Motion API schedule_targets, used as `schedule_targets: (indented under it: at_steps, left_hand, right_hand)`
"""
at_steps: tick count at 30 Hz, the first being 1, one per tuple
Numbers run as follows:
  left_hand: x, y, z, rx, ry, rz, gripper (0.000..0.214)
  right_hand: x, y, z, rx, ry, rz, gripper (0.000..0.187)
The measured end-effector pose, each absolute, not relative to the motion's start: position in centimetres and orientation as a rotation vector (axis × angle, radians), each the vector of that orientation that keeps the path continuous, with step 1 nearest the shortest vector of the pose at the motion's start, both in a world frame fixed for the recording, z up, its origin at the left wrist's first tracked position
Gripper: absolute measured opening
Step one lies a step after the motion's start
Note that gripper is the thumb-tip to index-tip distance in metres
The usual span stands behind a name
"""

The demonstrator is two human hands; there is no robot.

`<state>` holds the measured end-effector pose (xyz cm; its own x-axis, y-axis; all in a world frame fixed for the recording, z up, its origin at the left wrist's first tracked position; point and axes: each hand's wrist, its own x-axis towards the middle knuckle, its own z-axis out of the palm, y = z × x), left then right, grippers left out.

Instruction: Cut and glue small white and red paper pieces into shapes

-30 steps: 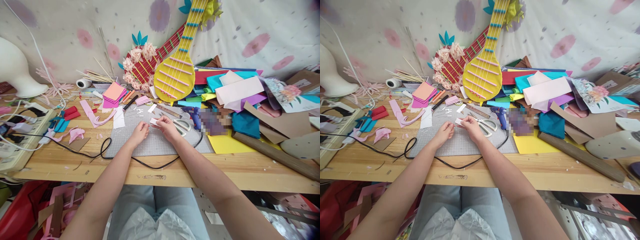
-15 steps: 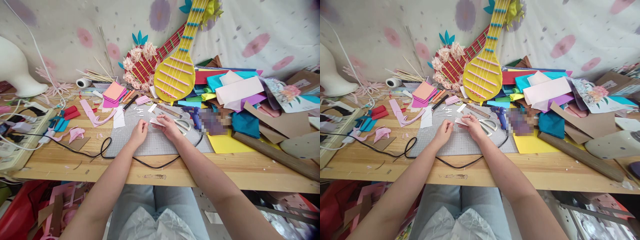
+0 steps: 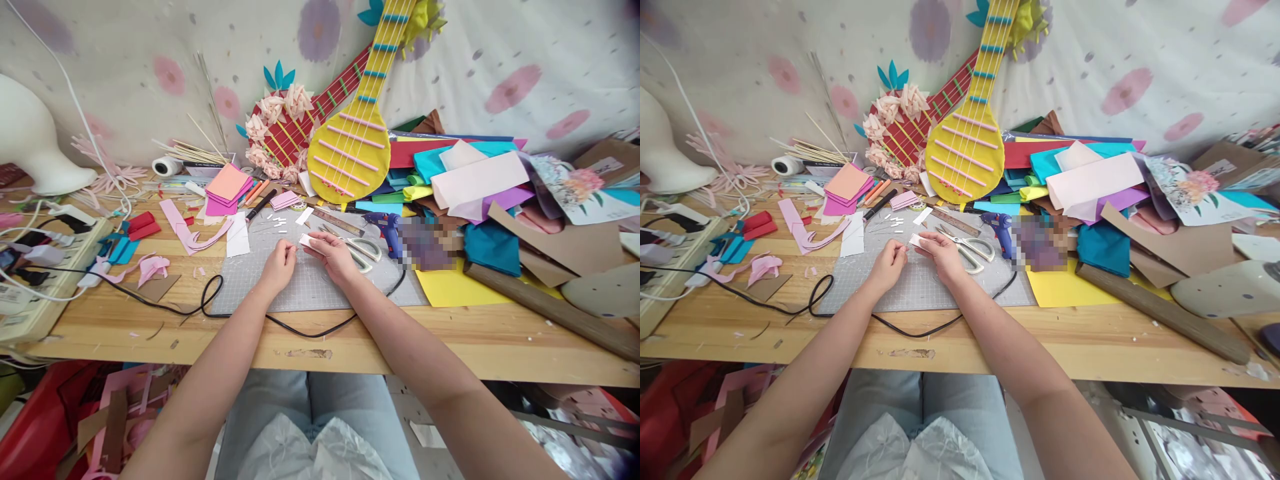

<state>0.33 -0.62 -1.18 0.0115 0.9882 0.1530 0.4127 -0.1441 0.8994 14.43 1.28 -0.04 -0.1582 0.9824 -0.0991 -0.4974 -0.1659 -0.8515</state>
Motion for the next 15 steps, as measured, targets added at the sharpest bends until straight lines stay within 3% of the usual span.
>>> schedule_targets:
  at_steps: [15]
  left_hand:
    - [0.39,-0.86,-0.87,1.682,1.429,1.009,0.013]
  right_hand:
    - [14.77,1.22,0.40,-0.696,-0.778,1.658,0.010]
